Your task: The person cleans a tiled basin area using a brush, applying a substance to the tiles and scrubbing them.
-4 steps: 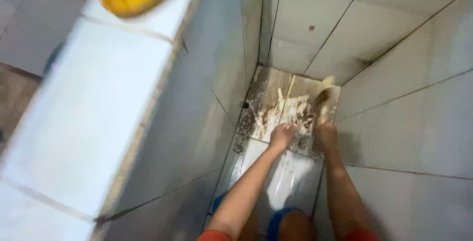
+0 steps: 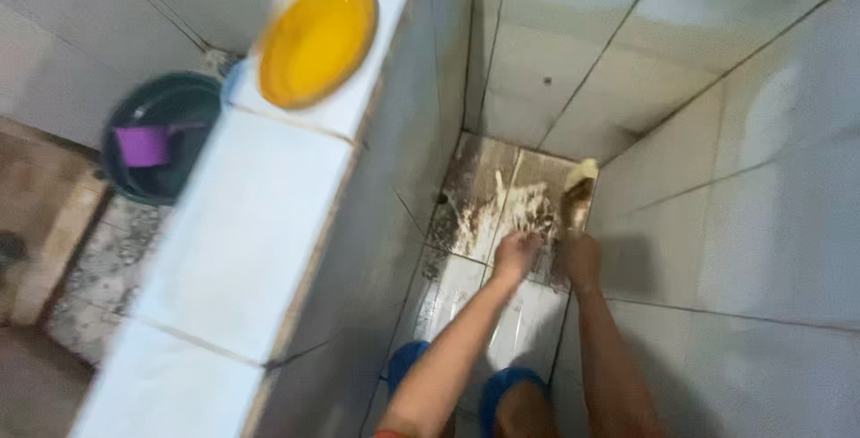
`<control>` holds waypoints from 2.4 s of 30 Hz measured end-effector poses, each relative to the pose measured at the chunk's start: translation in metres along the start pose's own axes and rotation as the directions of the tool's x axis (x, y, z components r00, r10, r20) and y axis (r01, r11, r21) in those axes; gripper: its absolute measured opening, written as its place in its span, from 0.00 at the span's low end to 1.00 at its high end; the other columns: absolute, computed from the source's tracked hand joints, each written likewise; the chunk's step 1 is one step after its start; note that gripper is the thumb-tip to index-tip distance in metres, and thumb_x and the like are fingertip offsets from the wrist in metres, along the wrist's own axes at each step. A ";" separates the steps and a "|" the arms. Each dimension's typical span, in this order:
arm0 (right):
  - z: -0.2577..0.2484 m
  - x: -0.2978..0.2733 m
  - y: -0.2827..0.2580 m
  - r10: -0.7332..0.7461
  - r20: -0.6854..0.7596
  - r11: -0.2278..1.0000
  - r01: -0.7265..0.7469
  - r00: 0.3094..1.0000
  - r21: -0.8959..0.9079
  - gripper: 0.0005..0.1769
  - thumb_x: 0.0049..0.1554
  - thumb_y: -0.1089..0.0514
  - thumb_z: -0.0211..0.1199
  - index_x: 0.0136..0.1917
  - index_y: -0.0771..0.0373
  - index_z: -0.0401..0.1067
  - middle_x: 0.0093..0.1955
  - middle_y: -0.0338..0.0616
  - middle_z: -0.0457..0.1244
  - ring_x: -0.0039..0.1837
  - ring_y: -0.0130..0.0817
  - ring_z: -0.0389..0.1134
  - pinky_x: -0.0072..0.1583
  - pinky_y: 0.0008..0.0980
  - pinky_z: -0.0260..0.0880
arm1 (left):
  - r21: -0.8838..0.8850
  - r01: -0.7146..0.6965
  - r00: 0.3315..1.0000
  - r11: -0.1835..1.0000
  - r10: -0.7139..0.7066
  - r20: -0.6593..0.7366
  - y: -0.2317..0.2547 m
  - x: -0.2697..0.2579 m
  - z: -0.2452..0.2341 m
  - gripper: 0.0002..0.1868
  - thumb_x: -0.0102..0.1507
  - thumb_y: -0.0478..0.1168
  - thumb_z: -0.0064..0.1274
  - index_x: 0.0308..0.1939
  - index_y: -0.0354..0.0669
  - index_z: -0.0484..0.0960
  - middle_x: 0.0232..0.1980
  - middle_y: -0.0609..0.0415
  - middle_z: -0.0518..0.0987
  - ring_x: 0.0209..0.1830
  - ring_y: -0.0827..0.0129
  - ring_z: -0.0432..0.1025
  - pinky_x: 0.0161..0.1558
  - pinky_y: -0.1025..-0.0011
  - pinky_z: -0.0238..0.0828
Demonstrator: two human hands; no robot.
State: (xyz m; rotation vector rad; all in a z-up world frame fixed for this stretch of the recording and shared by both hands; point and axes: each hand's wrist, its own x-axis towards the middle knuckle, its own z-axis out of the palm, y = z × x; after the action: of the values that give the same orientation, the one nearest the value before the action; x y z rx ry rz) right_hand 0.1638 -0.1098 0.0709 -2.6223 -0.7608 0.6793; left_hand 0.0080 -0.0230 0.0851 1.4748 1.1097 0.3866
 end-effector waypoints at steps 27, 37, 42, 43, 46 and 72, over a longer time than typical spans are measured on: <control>-0.351 -0.204 -0.507 -0.737 0.144 0.581 0.729 0.660 -0.362 0.14 0.61 0.48 0.63 0.53 0.57 0.79 0.38 0.59 0.68 0.41 0.58 0.71 0.46 0.53 0.72 | -0.382 -0.170 0.953 0.908 0.052 -0.300 0.346 -0.209 -0.335 0.21 0.70 0.50 0.42 0.28 0.40 0.67 0.27 0.58 0.63 0.31 0.74 0.59 0.35 0.69 0.61; -0.348 -0.198 -0.518 -0.685 0.181 0.592 0.683 0.706 -0.427 0.17 0.62 0.45 0.63 0.47 0.60 0.81 0.38 0.60 0.68 0.42 0.59 0.71 0.45 0.52 0.72 | -0.430 -0.103 0.992 0.897 0.063 -0.106 0.325 -0.207 -0.323 0.23 0.72 0.54 0.40 0.30 0.41 0.67 0.26 0.58 0.62 0.28 0.73 0.56 0.31 0.66 0.56; -0.334 -0.206 -0.507 -0.670 0.134 0.621 0.650 0.730 -0.437 0.20 0.60 0.43 0.65 0.45 0.63 0.80 0.36 0.59 0.68 0.41 0.58 0.71 0.43 0.51 0.72 | -0.408 0.127 0.991 0.904 -0.127 0.027 0.307 -0.207 -0.308 0.15 0.68 0.50 0.44 0.36 0.46 0.77 0.29 0.64 0.71 0.27 0.78 0.64 0.31 0.72 0.62; -0.331 -0.211 -0.503 -0.710 0.075 0.619 0.672 0.700 -0.406 0.17 0.58 0.45 0.67 0.45 0.63 0.81 0.36 0.59 0.67 0.41 0.59 0.70 0.42 0.52 0.71 | -0.516 0.078 0.997 0.853 -0.067 0.039 0.300 -0.206 -0.305 0.13 0.68 0.49 0.44 0.39 0.46 0.77 0.29 0.64 0.70 0.26 0.78 0.62 0.29 0.73 0.60; -0.329 -0.227 -0.494 -0.648 0.006 0.739 0.631 0.761 -0.238 0.15 0.60 0.50 0.63 0.57 0.55 0.80 0.37 0.58 0.67 0.39 0.56 0.70 0.44 0.51 0.70 | -0.598 0.041 0.998 0.800 0.001 0.070 0.286 -0.213 -0.299 0.13 0.72 0.48 0.44 0.40 0.44 0.76 0.29 0.64 0.68 0.26 0.80 0.60 0.27 0.75 0.56; -0.056 -0.132 0.013 0.468 -0.488 0.854 -0.235 0.737 0.465 0.07 0.67 0.68 0.54 0.57 0.74 0.67 0.48 0.56 0.65 0.46 0.41 0.67 0.49 0.33 0.70 | -0.169 0.215 0.943 0.962 -0.159 0.292 0.108 -0.143 0.020 0.29 0.76 0.57 0.42 0.32 0.35 0.70 0.29 0.53 0.68 0.32 0.69 0.63 0.36 0.65 0.63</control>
State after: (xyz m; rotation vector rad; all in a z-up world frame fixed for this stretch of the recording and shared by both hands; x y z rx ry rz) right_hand 0.1006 -0.2051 0.1584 -2.4046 0.0750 0.0436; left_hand -0.0028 -0.1331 0.2275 1.1925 0.9477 0.1459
